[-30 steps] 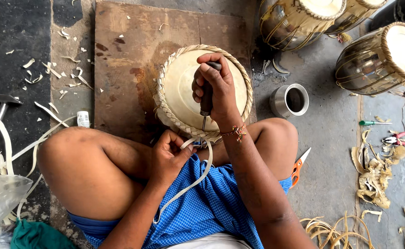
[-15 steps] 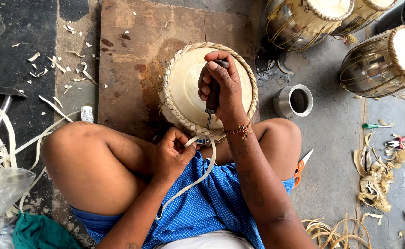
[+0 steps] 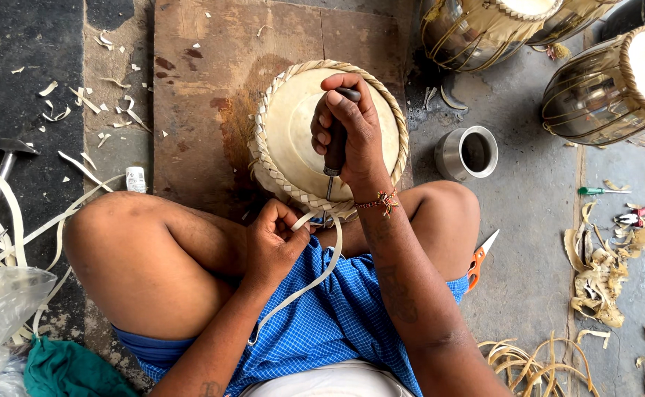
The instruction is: The person weaves long white leather strips through the braided rim of a tabla drum using a metal awl to secure and tighten the drum head.
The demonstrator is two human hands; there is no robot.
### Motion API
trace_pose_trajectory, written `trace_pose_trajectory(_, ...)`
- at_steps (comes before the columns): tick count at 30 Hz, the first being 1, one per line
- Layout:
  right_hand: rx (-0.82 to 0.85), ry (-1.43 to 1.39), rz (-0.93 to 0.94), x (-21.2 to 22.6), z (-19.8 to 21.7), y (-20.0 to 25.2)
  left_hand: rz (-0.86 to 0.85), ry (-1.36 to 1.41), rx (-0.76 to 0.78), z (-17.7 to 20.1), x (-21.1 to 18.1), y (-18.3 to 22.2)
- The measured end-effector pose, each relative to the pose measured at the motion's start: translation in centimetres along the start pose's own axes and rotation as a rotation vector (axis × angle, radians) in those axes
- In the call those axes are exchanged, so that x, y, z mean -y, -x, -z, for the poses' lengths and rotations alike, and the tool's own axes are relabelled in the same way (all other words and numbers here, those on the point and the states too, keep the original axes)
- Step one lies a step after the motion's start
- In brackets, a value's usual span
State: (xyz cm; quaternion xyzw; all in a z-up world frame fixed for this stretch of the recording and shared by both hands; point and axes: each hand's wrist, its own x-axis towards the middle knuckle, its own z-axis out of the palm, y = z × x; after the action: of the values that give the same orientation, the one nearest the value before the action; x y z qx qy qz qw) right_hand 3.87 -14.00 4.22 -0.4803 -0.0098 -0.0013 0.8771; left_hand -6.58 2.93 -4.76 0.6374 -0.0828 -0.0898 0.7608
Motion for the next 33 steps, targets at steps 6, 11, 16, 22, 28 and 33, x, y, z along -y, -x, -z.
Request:
trace_pose_trajectory(6,0.003,-0.007,0.002,0.0,0.1,-0.1,0.008,-0.055,-0.015,0.0,0.3,0.0)
trace_pose_trajectory(11,0.006,-0.01,0.006,0.0,0.2,-0.1,-0.052,-0.071,0.003,0.0,0.2,0.1)
trace_pose_trajectory(16,0.003,-0.01,0.0,0.1,0.0,-0.1,-0.065,-0.146,-0.001,-0.4,0.0,0.2)
trace_pose_trajectory(22,-0.003,-0.013,0.003,-0.1,0.1,0.1,0.016,-0.163,-0.002,-1.0,-0.1,0.4)
trace_pose_trajectory(28,0.034,-0.06,0.008,0.1,0.4,0.1,0.042,-0.135,-0.024,-1.9,-0.1,0.6)
trace_pose_trajectory(33,0.163,-0.152,0.043,0.5,0.5,0.8,0.022,-0.326,-0.047,-2.3,-1.1,0.6)
